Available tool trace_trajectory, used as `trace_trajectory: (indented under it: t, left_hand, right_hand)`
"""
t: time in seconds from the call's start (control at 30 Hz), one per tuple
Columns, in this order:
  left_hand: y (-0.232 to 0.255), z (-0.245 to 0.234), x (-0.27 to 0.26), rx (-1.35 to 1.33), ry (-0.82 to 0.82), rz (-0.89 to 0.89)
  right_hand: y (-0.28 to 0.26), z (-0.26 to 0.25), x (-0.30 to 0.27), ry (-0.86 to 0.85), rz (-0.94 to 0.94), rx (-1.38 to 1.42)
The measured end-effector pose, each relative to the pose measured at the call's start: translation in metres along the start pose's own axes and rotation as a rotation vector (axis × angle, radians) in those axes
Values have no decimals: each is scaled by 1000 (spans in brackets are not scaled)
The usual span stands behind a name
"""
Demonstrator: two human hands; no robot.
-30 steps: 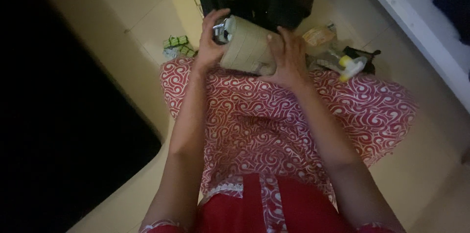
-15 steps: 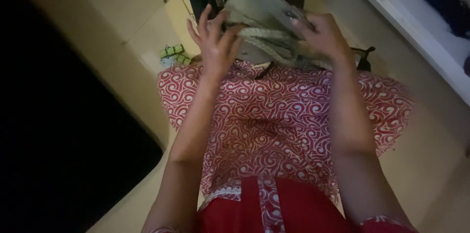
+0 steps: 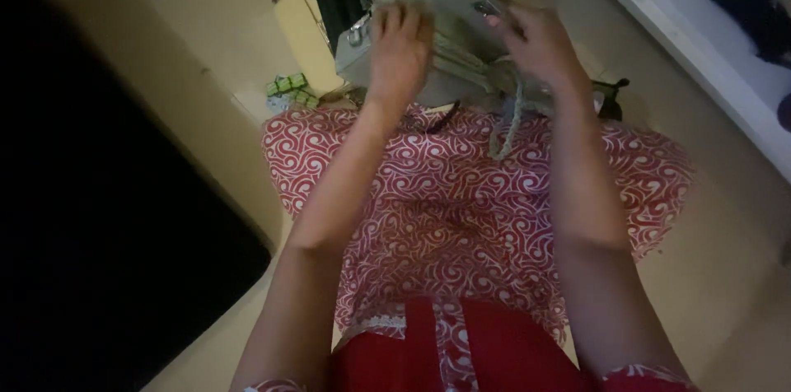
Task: Organizing several handbags on a low storage shelf while sitting on the floor.
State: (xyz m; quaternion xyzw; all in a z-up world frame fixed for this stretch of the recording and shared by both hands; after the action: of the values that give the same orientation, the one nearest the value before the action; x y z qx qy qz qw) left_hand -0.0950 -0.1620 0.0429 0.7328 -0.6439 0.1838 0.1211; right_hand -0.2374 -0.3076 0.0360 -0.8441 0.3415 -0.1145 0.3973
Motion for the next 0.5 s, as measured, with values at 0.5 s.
trace_trajectory:
  t: [0.5]
  left_hand:
    - [-60, -87, 39, -1030, 143, 13]
  right_hand:
    - [-48, 23, -27, -55, -58, -95]
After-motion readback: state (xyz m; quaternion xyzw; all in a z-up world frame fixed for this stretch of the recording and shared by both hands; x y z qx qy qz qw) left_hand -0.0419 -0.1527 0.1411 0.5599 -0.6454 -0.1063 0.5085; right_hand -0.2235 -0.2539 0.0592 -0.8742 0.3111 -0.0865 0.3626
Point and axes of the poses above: each hand's wrist, its own x-axis towards the middle knuckle, its own z-axis out of the palm, y = z × x, the point moved 9 cm from there along x, towards the middle knuckle, and after that the axes turned 4 degrees about z, right-handed, at the moved point
